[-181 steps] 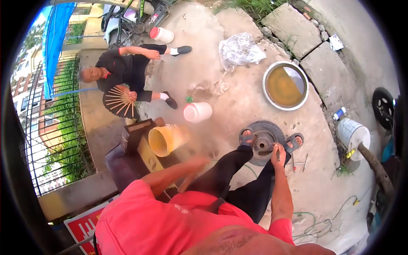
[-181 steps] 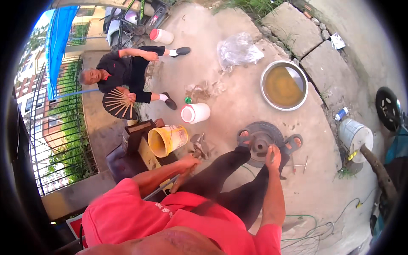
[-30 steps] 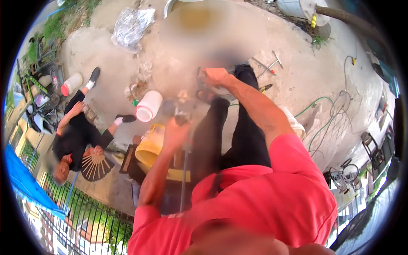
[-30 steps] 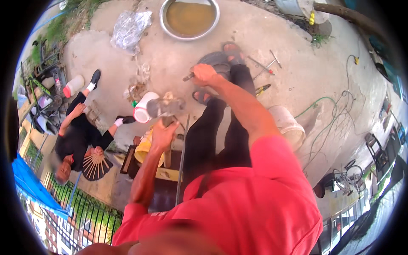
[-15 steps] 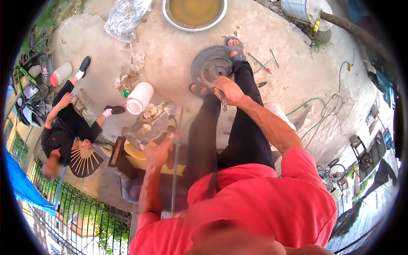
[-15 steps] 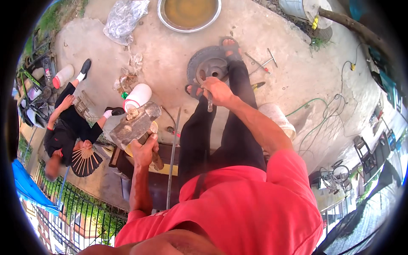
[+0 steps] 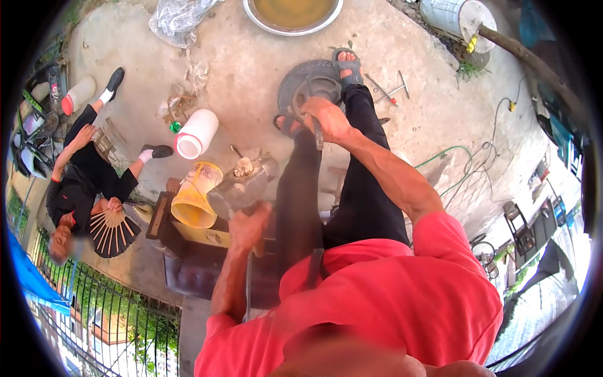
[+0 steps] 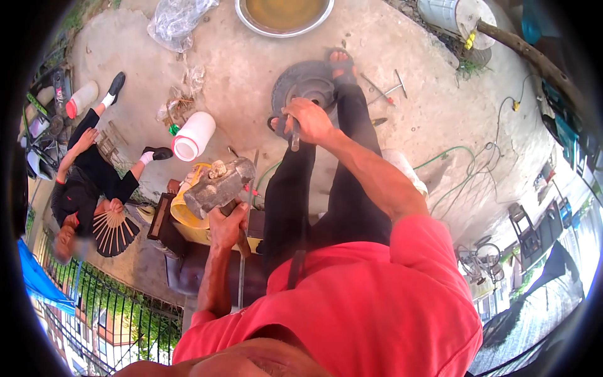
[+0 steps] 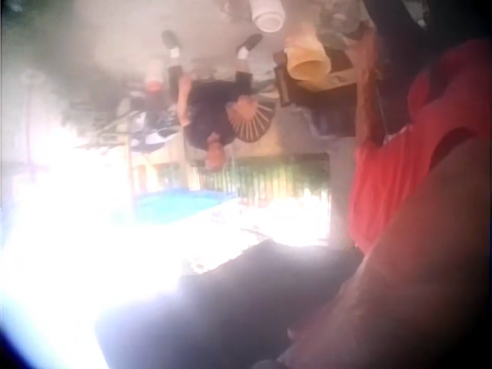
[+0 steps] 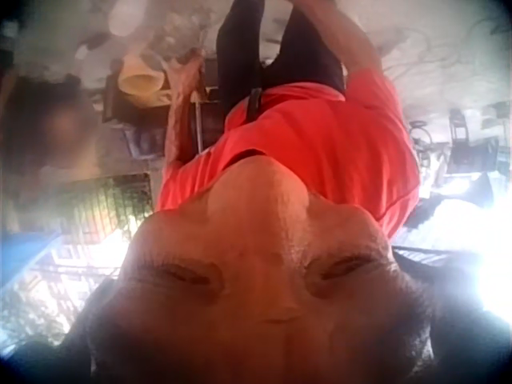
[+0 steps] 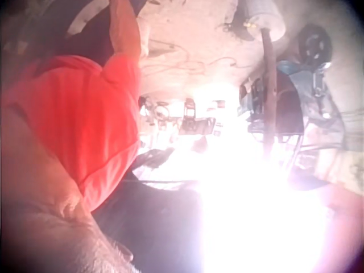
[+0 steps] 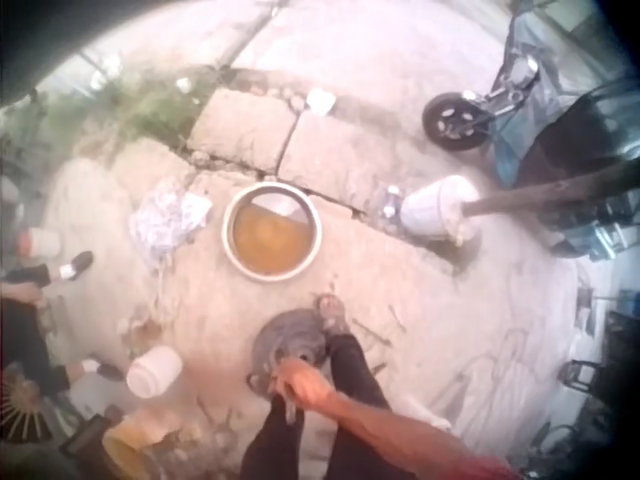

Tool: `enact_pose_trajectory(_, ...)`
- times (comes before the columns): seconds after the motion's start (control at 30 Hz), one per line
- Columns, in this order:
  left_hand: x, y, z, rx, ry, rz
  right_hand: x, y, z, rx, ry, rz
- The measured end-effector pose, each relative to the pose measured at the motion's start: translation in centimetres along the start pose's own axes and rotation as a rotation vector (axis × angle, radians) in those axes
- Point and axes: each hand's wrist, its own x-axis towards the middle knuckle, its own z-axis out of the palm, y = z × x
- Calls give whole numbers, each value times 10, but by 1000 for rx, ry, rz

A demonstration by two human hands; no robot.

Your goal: The person uses a long metal pry bar to separate a tire from a wheel rim, then uses a large wooden mallet and a metal tool to strike the rim to loosen it.

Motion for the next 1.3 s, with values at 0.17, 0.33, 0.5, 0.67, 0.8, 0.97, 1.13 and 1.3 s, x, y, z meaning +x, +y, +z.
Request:
enact_pose_trajectory(0.17, 10, -7, -9, -102, 37, 33, 15, 0, 9, -29, -311, 318)
enact_pose_trajectory(0.33, 28, -2, -16, -230, -123, 160, -14, 23, 8, -23, -208, 191)
enact_pose_trajectory(0.5, 32, -35, 2, -832, -283, 17, 3, -10, 24, 16, -282, 174)
enact_pose_trajectory(0.67, 50, -33, 29, -1193, -397, -294, -4, 0, 12, -71, -343, 197)
enact_pose_trajectory(0.8, 71, -83, 47, -1441, -520, -372, 11, -2, 13, -18, -362, 183)
enact_pose_trajectory(0.97, 75, -103, 52, -1449, -475, -410, 28, 4, 11, -24, -399, 159)
enact_pose_trajectory(1.13, 86, -141, 83, -1643, -632, -383, 36, 11, 20, -26, -424, 189)
enact_pose_trajectory(1.3, 96, -151, 102, -1725, -721, -463, 40, 17, 17, -16, -453, 264)
